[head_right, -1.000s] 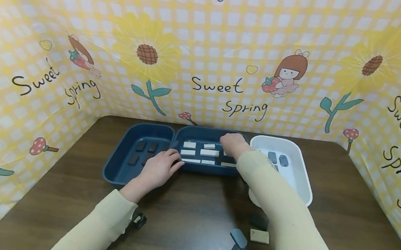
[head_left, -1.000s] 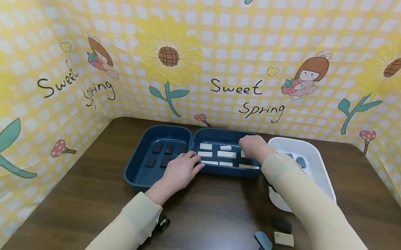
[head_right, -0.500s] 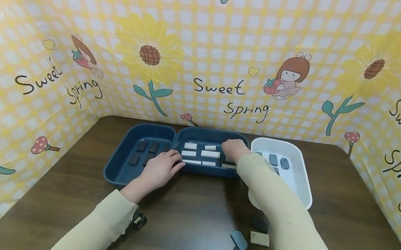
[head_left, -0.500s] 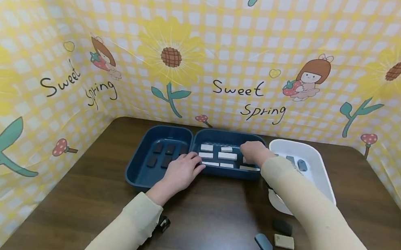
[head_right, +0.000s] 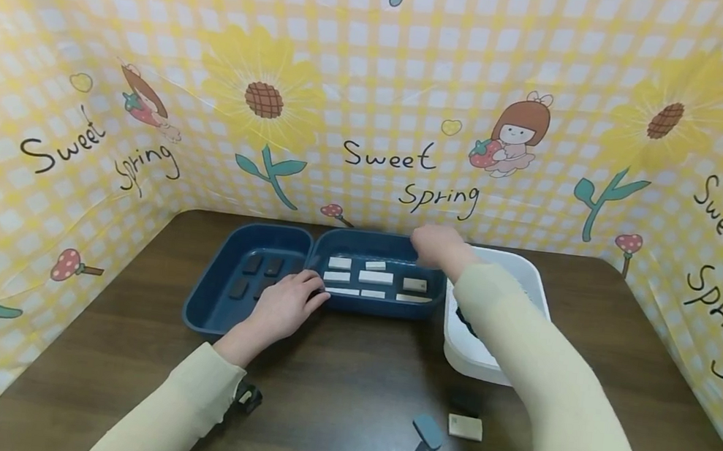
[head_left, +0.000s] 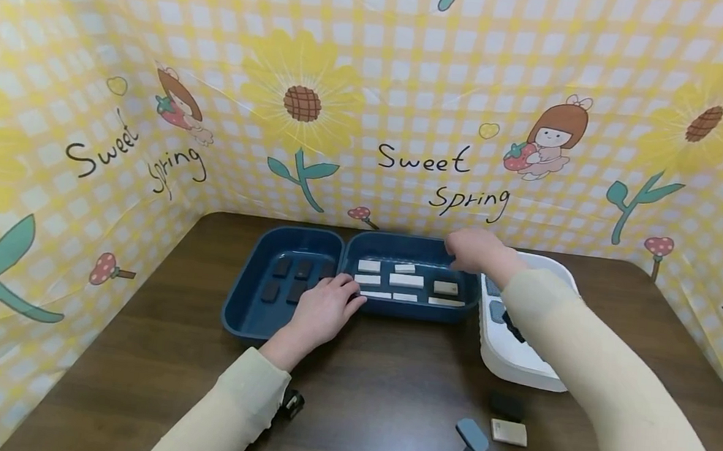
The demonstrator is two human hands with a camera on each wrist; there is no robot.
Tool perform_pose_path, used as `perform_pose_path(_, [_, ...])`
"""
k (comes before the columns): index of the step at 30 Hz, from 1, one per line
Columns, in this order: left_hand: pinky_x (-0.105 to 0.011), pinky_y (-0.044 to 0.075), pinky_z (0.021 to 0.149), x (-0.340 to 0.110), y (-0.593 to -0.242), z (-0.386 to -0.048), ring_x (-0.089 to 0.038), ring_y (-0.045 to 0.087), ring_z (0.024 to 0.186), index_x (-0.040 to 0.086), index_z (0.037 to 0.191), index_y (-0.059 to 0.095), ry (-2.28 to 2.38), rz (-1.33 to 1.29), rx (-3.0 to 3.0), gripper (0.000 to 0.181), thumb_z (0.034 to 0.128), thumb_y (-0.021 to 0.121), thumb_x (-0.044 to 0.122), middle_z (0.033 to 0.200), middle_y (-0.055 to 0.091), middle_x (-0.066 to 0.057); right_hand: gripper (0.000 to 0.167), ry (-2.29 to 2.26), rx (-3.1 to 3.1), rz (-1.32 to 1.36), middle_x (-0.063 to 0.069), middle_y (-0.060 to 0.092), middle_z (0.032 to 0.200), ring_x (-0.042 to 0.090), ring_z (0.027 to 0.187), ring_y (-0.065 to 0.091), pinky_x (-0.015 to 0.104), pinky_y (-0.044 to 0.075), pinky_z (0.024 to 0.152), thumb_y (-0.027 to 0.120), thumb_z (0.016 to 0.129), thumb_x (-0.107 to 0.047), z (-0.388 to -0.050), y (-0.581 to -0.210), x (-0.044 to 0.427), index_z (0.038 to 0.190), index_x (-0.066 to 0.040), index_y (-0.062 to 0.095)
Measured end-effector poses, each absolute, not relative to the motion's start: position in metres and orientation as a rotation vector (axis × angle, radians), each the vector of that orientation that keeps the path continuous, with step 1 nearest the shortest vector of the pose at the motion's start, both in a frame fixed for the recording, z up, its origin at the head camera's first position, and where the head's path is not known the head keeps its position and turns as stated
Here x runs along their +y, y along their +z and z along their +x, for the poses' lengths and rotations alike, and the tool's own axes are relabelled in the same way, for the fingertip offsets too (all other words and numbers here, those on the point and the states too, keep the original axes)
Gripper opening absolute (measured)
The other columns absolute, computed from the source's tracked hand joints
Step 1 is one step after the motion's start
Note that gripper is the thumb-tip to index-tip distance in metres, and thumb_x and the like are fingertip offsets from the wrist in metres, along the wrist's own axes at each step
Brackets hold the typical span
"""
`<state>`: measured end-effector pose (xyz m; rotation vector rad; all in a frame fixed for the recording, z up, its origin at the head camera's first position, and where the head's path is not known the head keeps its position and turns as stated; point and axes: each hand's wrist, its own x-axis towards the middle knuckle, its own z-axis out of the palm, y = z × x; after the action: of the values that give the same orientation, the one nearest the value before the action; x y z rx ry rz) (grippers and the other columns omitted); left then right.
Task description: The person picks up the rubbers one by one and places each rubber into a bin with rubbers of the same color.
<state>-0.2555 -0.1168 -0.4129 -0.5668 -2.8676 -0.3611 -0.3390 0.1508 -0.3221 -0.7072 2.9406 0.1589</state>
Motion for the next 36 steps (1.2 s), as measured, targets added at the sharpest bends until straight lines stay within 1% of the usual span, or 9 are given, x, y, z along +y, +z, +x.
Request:
perform_pose_path(7, [-0.046,0.05,0.09,-0.116,-0.413,-0.256,-0.029,0.057,0.109,0.013,0.113,0.068,-0.365,-0.563,-2.88,0.032,0.0997,0.053,0.039,0.124,0.06,-0.009,0.022,0.094,2.986,-0.875,0.005,0.065,0.091,0.021,0.077,0.06,0.038,0.052,0.071,0.075,0.087,-0.024,-0.304,-0.313,0.166,0.101,-0.008,0.069])
perform_pose_path(10, [-0.046,0.05,0.09,-0.116,-0.414,-0.256,-0.029,0.057,0.11,0.013,0.114,0.068,-0.367,-0.557,-2.891,0.032,0.0995,0.054,0.038,0.124,0.06,-0.009,0.024,0.052,2.966,-0.957,0.003,0.062,0.09,0.016,0.072,0.057,0.033,0.051,0.067,0.073,0.088,-0.026,-0.282,-0.315,0.17,0.104,-0.009,0.068])
perform_pose_path(13, [-0.047,0.05,0.09,-0.116,-0.415,-0.256,-0.029,0.057,0.11,0.014,0.114,0.068,-0.365,-0.549,-2.889,0.032,0.0993,0.055,0.038,0.125,0.06,-0.009,0.026,0.022,2.976,-1.064,0.001,0.06,0.086,0.012,0.066,0.054,0.027,0.049,0.061,0.075,0.087,-0.028,-0.26,-0.318,0.174,0.103,-0.009,0.068])
perform_pose_path(15, [-0.046,0.05,0.09,-0.116,-0.414,-0.256,-0.029,0.057,0.11,0.014,0.114,0.068,-0.363,-0.546,-2.883,0.031,0.0992,0.055,0.038,0.125,0.06,-0.009,0.027,0.011,2.996,-1.127,-0.001,0.06,0.085,0.01,0.066,0.054,0.025,0.048,0.059,0.076,0.085,-0.028,-0.245,-0.32,0.176,0.103,-0.01,0.068])
perform_pose_path(17, [-0.046,0.05,0.09,-0.116,-0.414,-0.256,-0.029,0.057,0.11,0.014,0.114,0.068,-0.365,-0.547,-2.878,0.031,0.0991,0.055,0.038,0.124,0.06,-0.009,0.028,-0.024,3.011,-1.174,-0.002,0.06,0.085,0.01,0.066,0.054,0.025,0.049,0.059,0.078,0.083,-0.027,-0.231,-0.323,0.178,0.103,-0.009,0.068])
perform_pose_path(23, [-0.046,0.05,0.091,-0.116,-0.412,-0.256,-0.029,0.057,0.11,0.013,0.114,0.068,-0.37,-0.553,-2.889,0.032,0.0994,0.054,0.038,0.124,0.06,-0.009,0.029,-0.128,3.02,-1.253,-0.003,0.061,0.091,0.008,0.074,0.057,0.028,0.053,0.066,0.079,0.082,-0.025,-0.19,-0.333,0.19,0.104,-0.011,0.068])
perform_pose_path(27, [-0.046,0.05,0.091,-0.117,-0.413,-0.256,-0.029,0.057,0.11,0.013,0.115,0.068,-0.369,-0.552,-2.889,0.033,0.0994,0.054,0.038,0.124,0.06,-0.009,0.027,-0.187,3.017,-1.317,-0.006,0.06,0.092,0.007,0.075,0.058,0.029,0.052,0.065,0.08,0.08,-0.024,-0.169,-0.343,0.2,0.102,-0.013,0.068])
perform_pose_path(32, [-0.046,0.05,0.091,-0.116,-0.412,-0.256,-0.029,0.057,0.11,0.013,0.115,0.068,-0.382,-0.547,-2.884,0.033,0.0992,0.055,0.038,0.125,0.06,-0.009,0.03,-0.25,2.994,-1.239,-0.008,0.06,0.092,0.006,0.074,0.056,0.031,0.052,0.064,0.083,0.077,-0.023,-0.147,-0.358,0.214,0.101,-0.015,0.068])
perform_pose_path(36, [-0.046,0.049,0.092,-0.116,-0.41,-0.255,-0.029,0.056,0.111,0.012,0.116,0.068,-0.389,-0.546,-2.895,0.033,0.0991,0.055,0.038,0.126,0.06,-0.01,0.033,-0.29,3.005,-1.205,-0.012,0.054,0.087,0.002,0.069,0.049,0.028,0.047,0.058,0.086,0.071,-0.021,-0.133,-0.371,0.225,0.096,-0.018,0.065])
